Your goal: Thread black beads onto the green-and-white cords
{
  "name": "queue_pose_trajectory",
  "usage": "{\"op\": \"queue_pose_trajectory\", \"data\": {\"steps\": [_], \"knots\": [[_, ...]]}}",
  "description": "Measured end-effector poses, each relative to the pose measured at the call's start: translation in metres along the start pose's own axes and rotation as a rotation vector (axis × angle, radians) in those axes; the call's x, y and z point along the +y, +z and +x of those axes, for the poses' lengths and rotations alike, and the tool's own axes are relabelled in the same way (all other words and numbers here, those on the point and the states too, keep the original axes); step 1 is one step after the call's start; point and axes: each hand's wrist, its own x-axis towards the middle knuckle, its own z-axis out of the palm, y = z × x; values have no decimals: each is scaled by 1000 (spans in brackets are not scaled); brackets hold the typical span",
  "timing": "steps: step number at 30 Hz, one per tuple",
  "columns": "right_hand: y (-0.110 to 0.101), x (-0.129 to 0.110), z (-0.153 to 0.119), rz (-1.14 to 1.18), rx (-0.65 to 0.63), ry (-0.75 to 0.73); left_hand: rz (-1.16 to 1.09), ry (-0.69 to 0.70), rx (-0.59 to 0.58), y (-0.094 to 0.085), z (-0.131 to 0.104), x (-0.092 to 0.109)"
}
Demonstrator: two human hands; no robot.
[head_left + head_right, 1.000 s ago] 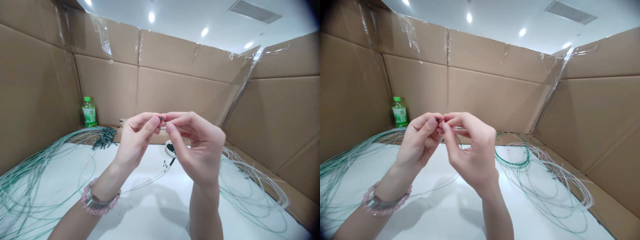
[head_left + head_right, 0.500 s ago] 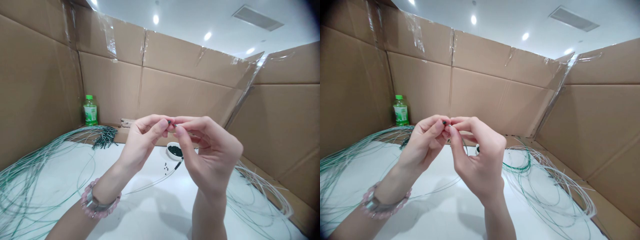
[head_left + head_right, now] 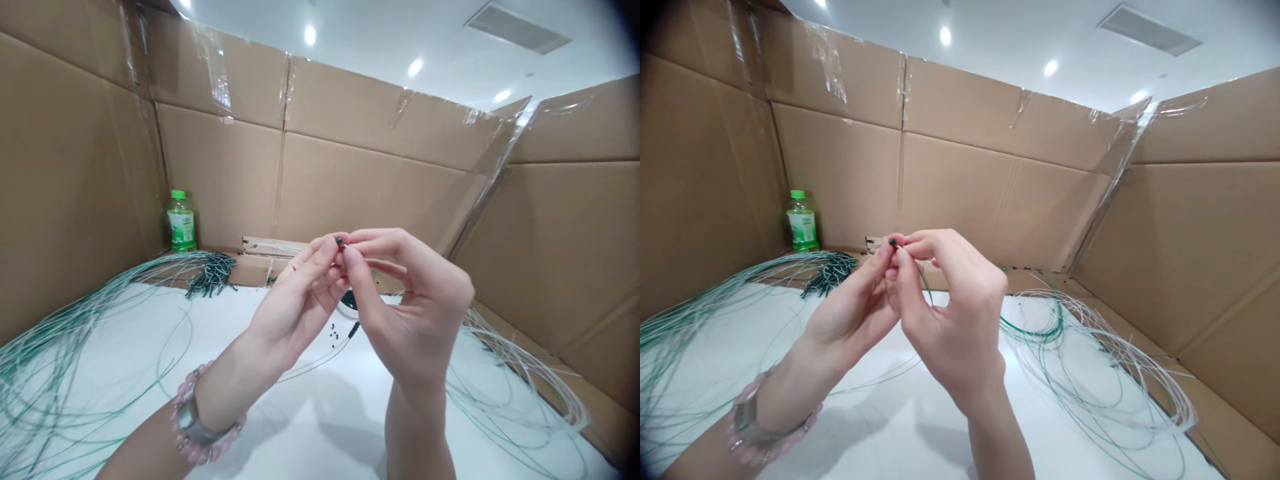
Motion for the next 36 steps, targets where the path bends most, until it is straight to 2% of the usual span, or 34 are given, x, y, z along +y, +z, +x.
{"op": "queue_pose_trajectory", "data": {"steps": [6, 13, 21, 36], "knots": [[2, 2, 1, -13, 13, -34, 72, 55, 11, 1, 1, 0], [5, 3, 0, -17, 32, -56, 90, 99, -37, -3, 3, -1], [6, 4, -1, 14, 29, -34, 173, 172, -40, -6, 3, -1], [4, 5, 0, 9, 29, -78, 211, 236, -68, -10, 6, -3]]}}
